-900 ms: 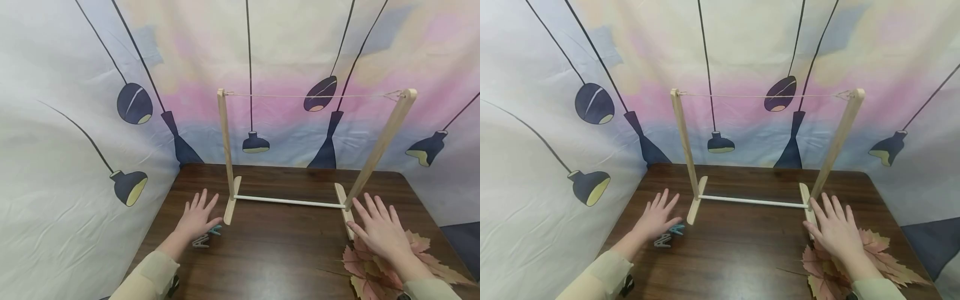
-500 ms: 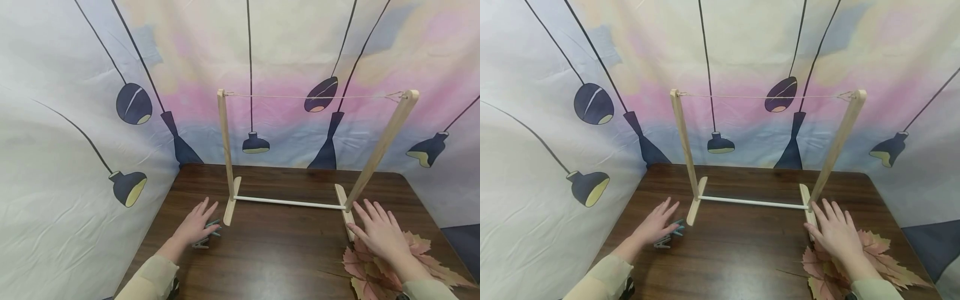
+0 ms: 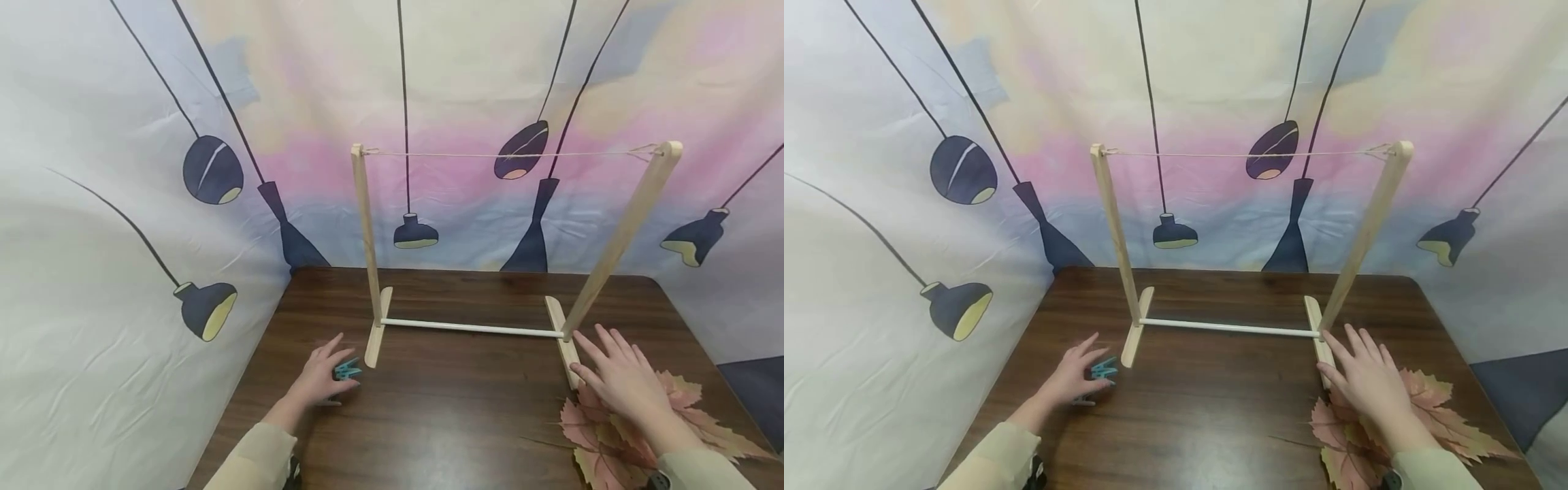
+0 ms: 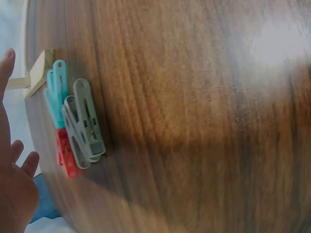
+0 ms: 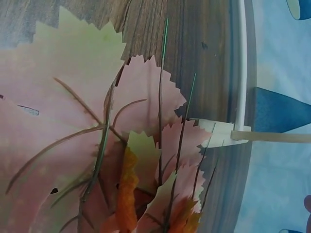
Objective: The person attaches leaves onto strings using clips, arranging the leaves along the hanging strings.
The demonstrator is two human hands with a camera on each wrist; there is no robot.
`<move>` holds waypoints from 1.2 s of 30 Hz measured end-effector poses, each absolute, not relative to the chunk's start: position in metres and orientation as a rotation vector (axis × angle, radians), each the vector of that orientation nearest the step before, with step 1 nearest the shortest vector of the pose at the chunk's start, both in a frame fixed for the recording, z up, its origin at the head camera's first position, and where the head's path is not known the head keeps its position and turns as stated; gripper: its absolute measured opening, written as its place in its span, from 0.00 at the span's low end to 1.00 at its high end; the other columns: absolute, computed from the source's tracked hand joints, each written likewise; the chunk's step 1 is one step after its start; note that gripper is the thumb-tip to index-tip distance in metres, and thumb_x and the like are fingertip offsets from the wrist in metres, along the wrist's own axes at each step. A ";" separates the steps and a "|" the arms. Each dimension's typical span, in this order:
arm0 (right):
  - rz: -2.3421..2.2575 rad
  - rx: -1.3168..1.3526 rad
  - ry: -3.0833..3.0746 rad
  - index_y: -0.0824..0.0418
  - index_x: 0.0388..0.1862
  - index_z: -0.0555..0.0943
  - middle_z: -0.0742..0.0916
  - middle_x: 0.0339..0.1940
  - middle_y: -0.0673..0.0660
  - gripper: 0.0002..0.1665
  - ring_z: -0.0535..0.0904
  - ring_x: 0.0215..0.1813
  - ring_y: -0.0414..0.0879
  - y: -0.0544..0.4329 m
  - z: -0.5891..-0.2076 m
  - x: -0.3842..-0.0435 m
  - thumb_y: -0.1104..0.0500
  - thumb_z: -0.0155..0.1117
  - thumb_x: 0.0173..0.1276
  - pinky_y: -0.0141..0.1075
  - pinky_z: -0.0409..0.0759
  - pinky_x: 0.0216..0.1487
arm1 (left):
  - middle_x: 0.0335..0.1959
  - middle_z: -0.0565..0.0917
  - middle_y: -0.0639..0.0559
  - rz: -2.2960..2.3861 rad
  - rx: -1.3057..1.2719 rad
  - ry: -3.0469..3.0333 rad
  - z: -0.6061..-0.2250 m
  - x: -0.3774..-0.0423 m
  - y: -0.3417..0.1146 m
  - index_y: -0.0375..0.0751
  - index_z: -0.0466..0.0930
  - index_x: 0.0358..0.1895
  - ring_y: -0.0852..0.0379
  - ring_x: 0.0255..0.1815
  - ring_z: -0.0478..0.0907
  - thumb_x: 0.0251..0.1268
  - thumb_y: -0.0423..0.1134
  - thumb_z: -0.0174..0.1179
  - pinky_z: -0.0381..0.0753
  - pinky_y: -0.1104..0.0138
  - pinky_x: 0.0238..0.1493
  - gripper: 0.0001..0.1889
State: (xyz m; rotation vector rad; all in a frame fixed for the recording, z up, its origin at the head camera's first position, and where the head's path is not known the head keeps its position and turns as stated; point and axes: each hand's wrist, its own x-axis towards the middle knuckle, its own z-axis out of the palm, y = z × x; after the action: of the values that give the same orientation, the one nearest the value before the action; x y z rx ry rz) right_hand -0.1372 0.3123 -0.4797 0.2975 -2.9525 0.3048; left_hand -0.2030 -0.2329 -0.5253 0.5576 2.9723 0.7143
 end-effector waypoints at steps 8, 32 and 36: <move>0.345 0.355 -2.978 0.56 0.70 0.62 0.63 0.67 0.74 0.37 0.57 0.64 0.73 0.314 -0.486 -0.142 0.39 0.53 0.68 0.67 0.54 0.57 | 0.71 0.58 0.47 0.715 0.410 2.978 -0.544 -0.202 -0.235 0.52 0.79 0.56 0.35 0.63 0.58 0.43 0.53 0.73 0.59 0.39 0.57 0.31; 0.546 0.203 -3.056 0.69 0.55 0.76 0.78 0.50 0.74 0.27 0.71 0.50 0.74 0.340 -0.514 -0.141 0.52 0.64 0.64 0.65 0.67 0.45 | 0.67 0.65 0.46 0.597 0.460 3.004 -0.561 -0.194 -0.231 0.55 0.82 0.47 0.32 0.64 0.57 0.48 0.48 0.72 0.55 0.38 0.58 0.20; 0.538 0.193 -3.071 0.69 0.54 0.76 0.79 0.46 0.73 0.25 0.72 0.48 0.73 0.344 -0.519 -0.139 0.55 0.65 0.63 0.64 0.69 0.44 | 0.66 0.66 0.47 0.602 0.485 3.024 -0.559 -0.194 -0.229 0.55 0.82 0.46 0.33 0.63 0.58 0.48 0.48 0.71 0.55 0.37 0.57 0.18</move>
State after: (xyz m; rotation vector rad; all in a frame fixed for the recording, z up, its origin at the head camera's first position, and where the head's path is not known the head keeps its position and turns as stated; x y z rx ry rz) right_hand -0.1391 0.3444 -0.5189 0.1934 -3.0708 0.5384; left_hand -0.1945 -0.2292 -0.5594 0.4846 3.0238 0.6021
